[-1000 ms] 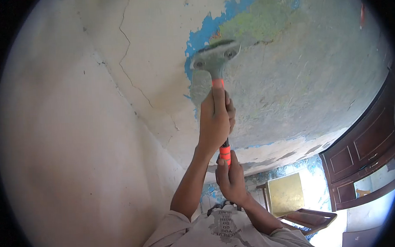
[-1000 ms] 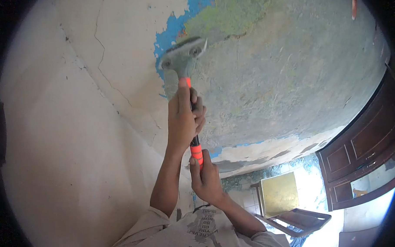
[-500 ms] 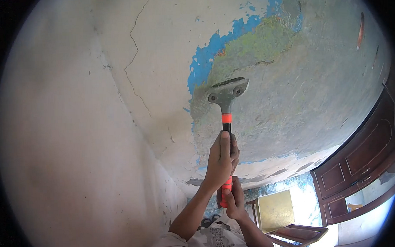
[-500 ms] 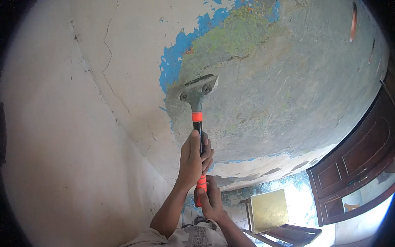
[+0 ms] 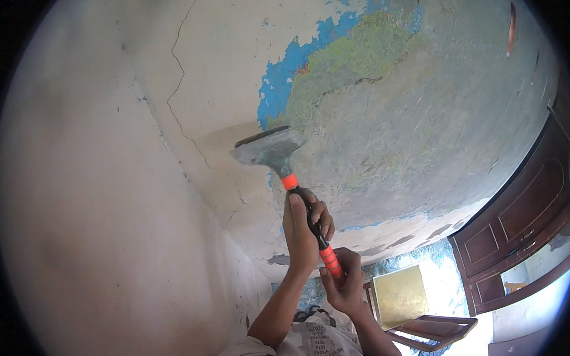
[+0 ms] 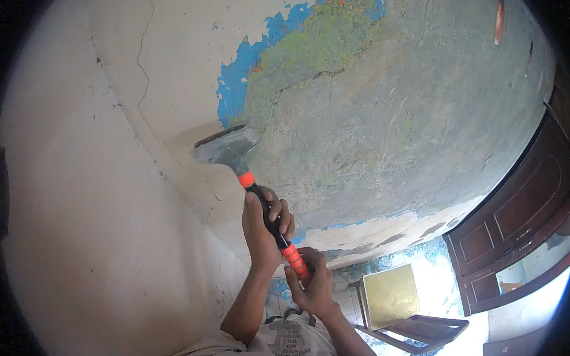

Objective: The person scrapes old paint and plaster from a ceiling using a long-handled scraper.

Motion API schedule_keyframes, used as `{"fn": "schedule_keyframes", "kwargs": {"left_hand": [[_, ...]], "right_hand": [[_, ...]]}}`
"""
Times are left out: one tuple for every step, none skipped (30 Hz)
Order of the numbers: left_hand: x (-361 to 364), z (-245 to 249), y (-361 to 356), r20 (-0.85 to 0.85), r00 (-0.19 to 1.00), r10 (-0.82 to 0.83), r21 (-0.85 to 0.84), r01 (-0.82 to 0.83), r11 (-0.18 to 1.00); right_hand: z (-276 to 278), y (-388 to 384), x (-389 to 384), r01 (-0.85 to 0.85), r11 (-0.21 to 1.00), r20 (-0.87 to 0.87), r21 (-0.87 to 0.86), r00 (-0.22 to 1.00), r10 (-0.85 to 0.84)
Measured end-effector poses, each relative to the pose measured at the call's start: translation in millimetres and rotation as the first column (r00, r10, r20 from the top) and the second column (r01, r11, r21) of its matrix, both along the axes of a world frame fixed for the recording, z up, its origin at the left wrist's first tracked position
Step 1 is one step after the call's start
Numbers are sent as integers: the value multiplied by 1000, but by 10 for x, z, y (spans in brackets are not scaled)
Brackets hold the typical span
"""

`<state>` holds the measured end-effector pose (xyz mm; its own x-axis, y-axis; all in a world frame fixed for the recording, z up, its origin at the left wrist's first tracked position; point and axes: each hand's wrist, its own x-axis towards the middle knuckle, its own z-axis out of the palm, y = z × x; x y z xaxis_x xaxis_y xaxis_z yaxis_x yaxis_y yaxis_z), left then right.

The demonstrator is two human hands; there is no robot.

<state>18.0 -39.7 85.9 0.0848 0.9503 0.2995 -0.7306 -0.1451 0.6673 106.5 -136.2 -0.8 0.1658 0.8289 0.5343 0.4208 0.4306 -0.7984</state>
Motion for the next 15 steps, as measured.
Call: {"fn": "schedule_keyframes", "kwargs": {"left_hand": [[-17, -9, 51, 7, 998, -68, 22, 68, 997], [-29, -50, 117, 12, 991, -137, 43, 136, 990], [-27, -68, 142, 15, 978, -206, 64, 205, 977], [-7, -57, 128, -12, 980, -196, 37, 197, 980], [22, -16, 106, -38, 982, -187, 13, 188, 982], [50, 18, 90, -65, 982, -179, -12, 179, 984], [74, 39, 81, -106, 982, -155, -17, 154, 988], [92, 55, 72, -149, 980, -128, -21, 127, 992], [103, 62, 67, -193, 976, -102, -25, 99, 995], [108, 56, 68, -218, 972, -88, -22, 86, 996], [115, 43, 74, -243, 967, -75, -18, 73, 997], [123, 36, 79, -266, 962, -62, -15, 60, 998], [120, 47, 77, -290, 955, -54, -7, 55, 998], [109, 72, 72, -314, 948, -47, 1, 50, 999], [104, 95, 71, -337, 941, -39, 8, 45, 999]], "right_hand": [[-65, -6, 39, -95, 992, -103, -78, 991, 87], [-109, -14, 69, -195, 970, -211, -147, 964, 162], [-127, -18, 74, -219, 963, -248, -157, 952, 176], [-136, -16, 72, -244, 956, -285, -166, 939, 190], [-129, -7, 80, -268, 948, -321, -172, 925, 204], [-90, -2, 95, -298, 936, -359, -186, 907, 218], [-28, -4, 105, -330, 923, -399, -200, 887, 231], [13, -5, 106, -362, 908, -440, -212, 865, 242], [27, -1, 96, -364, 913, -435, -182, 863, 258], [36, 8, 75, -366, 918, -431, -150, 860, 273], [41, 23, 55, -368, 923, -425, -117, 858, 288], [35, 26, 44, -374, 921, -424, -113, 856, 296], [16, 17, 32, -381, 918, -423, -110, 854, 303], [6, 15, 14, -387, 916, -423, -108, 851, 310], [14, 18, -17, -365, 925, -413, -105, 862, 294]]}}
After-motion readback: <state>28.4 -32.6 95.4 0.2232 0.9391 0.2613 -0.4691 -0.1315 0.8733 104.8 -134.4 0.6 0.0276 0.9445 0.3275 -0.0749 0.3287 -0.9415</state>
